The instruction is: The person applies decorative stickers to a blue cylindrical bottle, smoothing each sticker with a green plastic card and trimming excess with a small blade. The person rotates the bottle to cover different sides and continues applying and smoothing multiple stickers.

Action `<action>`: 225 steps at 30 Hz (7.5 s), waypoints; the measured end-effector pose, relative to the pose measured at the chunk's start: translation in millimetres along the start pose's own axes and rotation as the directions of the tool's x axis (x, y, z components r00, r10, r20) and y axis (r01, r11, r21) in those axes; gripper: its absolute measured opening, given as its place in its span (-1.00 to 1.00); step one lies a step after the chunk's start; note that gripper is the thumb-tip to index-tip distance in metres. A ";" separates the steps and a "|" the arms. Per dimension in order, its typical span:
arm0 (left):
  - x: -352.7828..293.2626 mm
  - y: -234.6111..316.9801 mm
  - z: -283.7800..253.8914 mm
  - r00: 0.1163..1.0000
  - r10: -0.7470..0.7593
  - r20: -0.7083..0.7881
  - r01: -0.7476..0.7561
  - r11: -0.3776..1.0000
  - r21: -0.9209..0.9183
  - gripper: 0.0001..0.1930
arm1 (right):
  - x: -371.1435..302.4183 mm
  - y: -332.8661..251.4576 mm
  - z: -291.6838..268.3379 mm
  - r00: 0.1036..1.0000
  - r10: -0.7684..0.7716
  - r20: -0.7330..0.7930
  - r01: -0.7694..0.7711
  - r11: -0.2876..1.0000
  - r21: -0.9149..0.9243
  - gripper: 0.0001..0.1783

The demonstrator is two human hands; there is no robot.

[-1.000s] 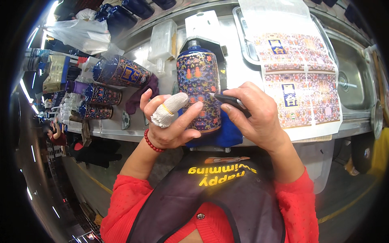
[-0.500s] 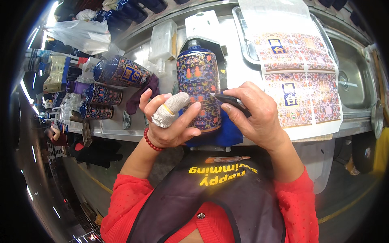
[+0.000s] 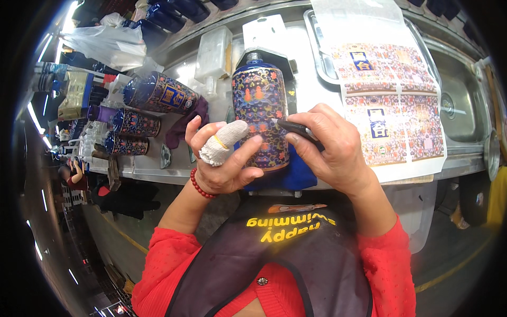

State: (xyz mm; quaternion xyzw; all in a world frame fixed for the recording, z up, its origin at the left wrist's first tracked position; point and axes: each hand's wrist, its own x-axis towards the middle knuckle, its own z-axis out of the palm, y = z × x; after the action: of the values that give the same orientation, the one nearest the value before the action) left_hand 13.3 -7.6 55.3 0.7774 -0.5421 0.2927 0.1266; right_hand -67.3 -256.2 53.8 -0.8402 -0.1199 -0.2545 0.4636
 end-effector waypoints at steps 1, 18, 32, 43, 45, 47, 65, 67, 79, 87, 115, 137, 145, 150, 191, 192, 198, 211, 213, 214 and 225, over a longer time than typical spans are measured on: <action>0.0 0.6 0.4 1.000 -0.001 0.017 0.001 1.000 0.016 -0.46 | -0.1 -0.1 0.2 1.000 -0.003 -0.008 0.003 1.000 0.002 -0.71; -14.3 5.4 4.0 0.980 -0.197 0.026 0.198 0.976 -0.095 -0.41 | 5.3 -5.1 -0.9 0.999 0.003 0.036 -0.003 1.000 0.003 -0.70; -11.6 12.4 7.3 0.988 -0.152 0.019 0.154 0.984 -0.087 -0.44 | 10.0 -8.7 -0.4 0.975 -0.198 0.102 0.219 0.934 -0.283 -0.50; -20.9 7.1 7.5 0.977 -0.208 -0.048 0.192 0.955 -0.227 -0.43 | -7.9 -9.6 15.3 0.961 -0.164 0.223 0.239 0.898 -0.370 -0.47; -23.0 5.7 7.3 0.973 -0.228 -0.030 0.214 0.947 -0.241 -0.43 | -7.3 -9.7 14.6 0.959 -0.166 0.229 0.242 0.901 -0.361 -0.47; -23.9 5.0 7.6 0.970 -0.242 -0.024 0.228 0.939 -0.256 -0.44 | -7.1 -11.1 14.8 0.963 -0.145 0.227 0.219 0.910 -0.352 -0.48; -25.5 8.7 12.8 0.966 -0.256 -0.025 0.246 0.950 -0.193 -0.41 | -17.9 -6.8 19.4 0.968 -0.147 0.203 0.219 0.891 -0.398 -0.43; -26.1 9.0 14.1 0.971 -0.237 -0.031 0.229 0.959 -0.169 -0.41 | -18.4 -6.9 19.7 0.965 -0.171 0.199 0.238 0.890 -0.390 -0.44; -38.7 24.5 18.3 0.977 -0.207 -0.047 0.200 0.973 -0.115 -0.39 | -32.9 -7.1 20.9 0.965 -0.128 0.228 0.212 0.893 -0.396 -0.42; -41.8 28.5 16.7 0.982 -0.187 -0.039 0.182 0.977 -0.108 -0.39 | -38.3 -16.5 20.5 0.967 -0.077 0.242 0.164 0.917 -0.364 -0.41; -37.2 20.2 19.2 0.982 -0.182 -0.041 0.173 0.973 -0.155 -0.41 | -35.4 -14.4 25.4 0.982 -0.034 0.188 0.101 0.926 -0.363 -0.40; -32.2 11.7 23.9 0.990 -0.080 -0.114 0.059 0.983 -0.173 -0.46 | -34.2 -11.8 27.0 0.985 -0.079 0.154 0.129 0.928 -0.349 -0.41; -21.7 1.8 22.2 0.996 -0.026 -0.091 0.007 0.980 -0.200 -0.39 | -29.6 -8.1 26.5 0.989 -0.099 0.114 0.121 0.972 -0.204 -0.36; -3.9 -14.3 21.1 0.999 -0.031 -0.029 0.024 0.981 -0.194 -0.30 | -27.5 -7.0 24.7 0.989 -0.086 0.121 0.104 0.983 -0.151 -0.35; 6.7 -29.7 31.2 0.975 -0.223 0.003 0.220 0.964 -0.151 -0.35 | 19.4 8.8 20.8 0.982 -0.105 0.155 0.156 0.916 -0.371 -0.34; 6.7 -29.5 30.5 0.975 -0.224 0.003 0.222 0.963 -0.156 -0.34 | 19.8 9.4 20.5 0.982 -0.118 0.150 0.166 0.916 -0.366 -0.34; 6.3 -28.6 29.8 0.975 -0.222 0.009 0.221 0.964 -0.149 -0.30 | 21.8 9.1 22.6 0.985 -0.083 0.148 0.130 0.929 -0.347 -0.37; 14.2 -28.9 28.4 0.974 -0.224 0.020 0.225 0.967 -0.118 -0.27 | 25.8 10.6 21.7 0.986 -0.098 0.135 0.136 0.940 -0.313 -0.37; 16.2 -29.3 27.7 0.977 -0.211 0.028 0.213 0.973 -0.089 -0.26 | 25.9 10.7 22.0 0.985 -0.097 0.142 0.140 0.933 -0.331 -0.37; 17.0 -29.3 27.0 0.977 -0.210 0.036 0.212 0.974 -0.077 -0.26 | 26.1 10.9 21.8 0.984 -0.105 0.145 0.149 0.930 -0.335 -0.38; 12.4 -24.4 20.3 0.971 -0.238 0.032 0.240 0.965 -0.110 -0.26 | 21.5 10.4 18.9 0.984 -0.119 0.132 0.157 0.928 -0.337 -0.41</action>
State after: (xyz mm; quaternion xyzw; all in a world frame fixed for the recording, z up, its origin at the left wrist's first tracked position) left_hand 45.1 -18.2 49.4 0.8314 -0.4613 0.2369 0.1996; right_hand -38.7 -246.6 49.6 -0.9107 -0.1574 -0.2571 0.2823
